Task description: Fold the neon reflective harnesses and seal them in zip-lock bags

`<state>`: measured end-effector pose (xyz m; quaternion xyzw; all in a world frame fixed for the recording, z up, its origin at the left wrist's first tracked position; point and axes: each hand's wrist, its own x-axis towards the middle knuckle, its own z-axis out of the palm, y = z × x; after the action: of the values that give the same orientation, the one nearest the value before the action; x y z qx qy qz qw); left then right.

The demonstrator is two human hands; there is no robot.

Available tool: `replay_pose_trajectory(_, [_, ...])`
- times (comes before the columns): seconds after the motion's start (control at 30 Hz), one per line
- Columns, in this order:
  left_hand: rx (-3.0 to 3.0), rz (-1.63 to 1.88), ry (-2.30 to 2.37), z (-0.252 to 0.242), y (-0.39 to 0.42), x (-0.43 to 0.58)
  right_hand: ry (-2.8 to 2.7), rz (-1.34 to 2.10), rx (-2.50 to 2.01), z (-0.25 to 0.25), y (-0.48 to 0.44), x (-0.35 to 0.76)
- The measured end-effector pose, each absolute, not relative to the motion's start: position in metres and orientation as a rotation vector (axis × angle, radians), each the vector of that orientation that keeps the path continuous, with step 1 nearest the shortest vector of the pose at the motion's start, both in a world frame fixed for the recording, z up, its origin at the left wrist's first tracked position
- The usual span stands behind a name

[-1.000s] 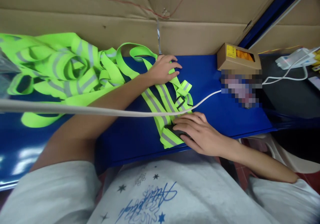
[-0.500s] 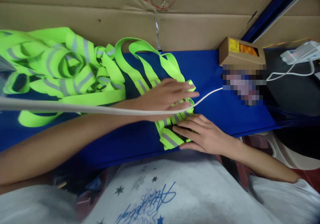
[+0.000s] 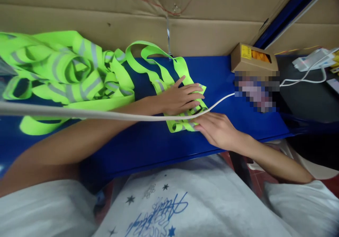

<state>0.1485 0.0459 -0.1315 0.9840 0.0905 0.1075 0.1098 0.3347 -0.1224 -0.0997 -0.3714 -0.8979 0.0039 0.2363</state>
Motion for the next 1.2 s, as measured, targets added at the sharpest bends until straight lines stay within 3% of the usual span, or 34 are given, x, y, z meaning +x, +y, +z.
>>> replay_pose_trajectory(0.27, [2.867,0.277,0.179,-0.134,0.058,0.160,-2.631,0.217,-1.072,-0.095,-0.081,0.341])
replay_pose_trajectory(0.6, [2.859,0.154,0.246,-0.141,0.068,0.161,-2.568,-0.461,-0.963,-0.109,-0.081,0.329])
replay_pose_trajectory(0.8, [2.791,0.247,0.331,-0.135,0.074,0.160,-2.592,-0.230,-0.975,-0.115,-0.091,0.332])
replay_pose_trajectory(1.2, [2.833,0.152,0.305,-0.129,0.074,0.156,-2.727,-0.271,-0.993,-0.101,-0.085,0.326])
